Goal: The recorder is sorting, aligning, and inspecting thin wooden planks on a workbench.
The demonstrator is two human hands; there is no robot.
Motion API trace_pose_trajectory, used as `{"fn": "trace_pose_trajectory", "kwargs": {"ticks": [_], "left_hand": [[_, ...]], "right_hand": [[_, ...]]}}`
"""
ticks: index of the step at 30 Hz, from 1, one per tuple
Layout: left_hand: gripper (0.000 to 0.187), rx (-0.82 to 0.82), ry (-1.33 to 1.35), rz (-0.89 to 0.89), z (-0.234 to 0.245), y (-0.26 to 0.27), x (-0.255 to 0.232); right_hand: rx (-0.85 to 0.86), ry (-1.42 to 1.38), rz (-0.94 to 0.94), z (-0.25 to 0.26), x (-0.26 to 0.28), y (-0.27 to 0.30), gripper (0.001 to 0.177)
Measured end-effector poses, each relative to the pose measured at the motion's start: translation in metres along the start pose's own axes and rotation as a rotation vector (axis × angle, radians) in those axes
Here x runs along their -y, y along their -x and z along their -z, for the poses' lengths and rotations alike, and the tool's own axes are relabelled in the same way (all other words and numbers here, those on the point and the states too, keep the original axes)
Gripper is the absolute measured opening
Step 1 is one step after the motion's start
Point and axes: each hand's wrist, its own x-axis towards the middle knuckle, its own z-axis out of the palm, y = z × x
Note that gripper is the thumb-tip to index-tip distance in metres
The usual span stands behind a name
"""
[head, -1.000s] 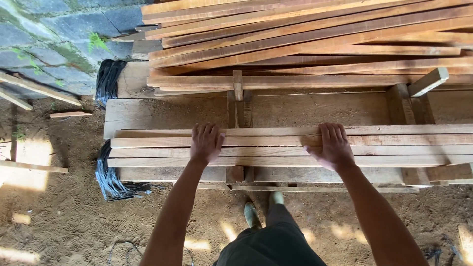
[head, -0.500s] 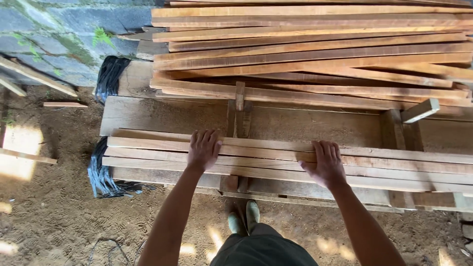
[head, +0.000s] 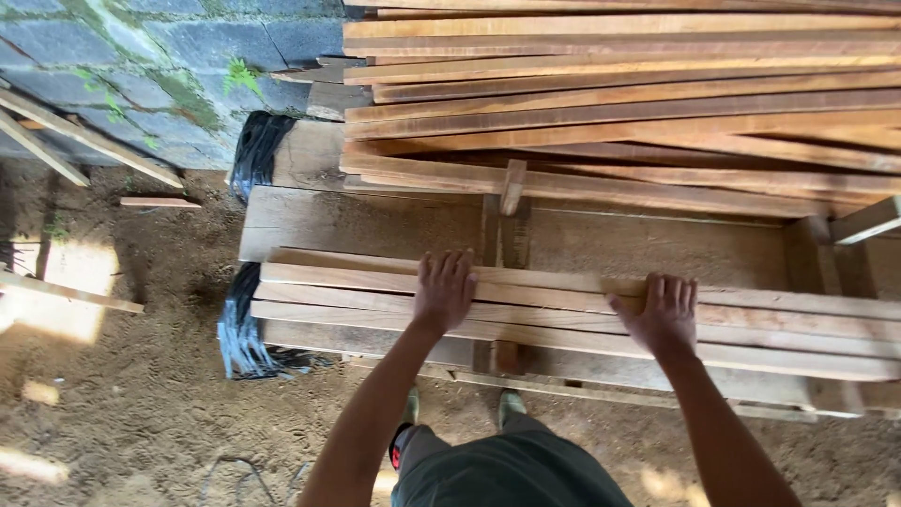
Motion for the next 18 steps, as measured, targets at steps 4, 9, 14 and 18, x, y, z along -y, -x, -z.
{"fn": "trace_pose_trajectory", "kwargs": {"ticks": [4,9,14,18], "left_hand": [[0.052,0.031,0.044,-0.022,0.010,0.003,0.000],[0.060,0.123,0.128,-0.165,0.018,0.011,0.014],[0.055,0.064,0.188,-0.277,0.024,0.029,0.061],[0.048,-0.016,0.118,-0.243,0.028,0.041,0.126]], "right_hand": [[-0.003,0.026,-0.014,0.012,0.054,-0.007,0.082],[0.103,-0.150,0.005,-0.002,0.133,-0.025,0.082],[0.572,-0.234,-0.109,0.044,0.201,-0.062,0.087],[0.995,-0.134,-0.169,0.079,0.225,-0.094,0.113]]}}
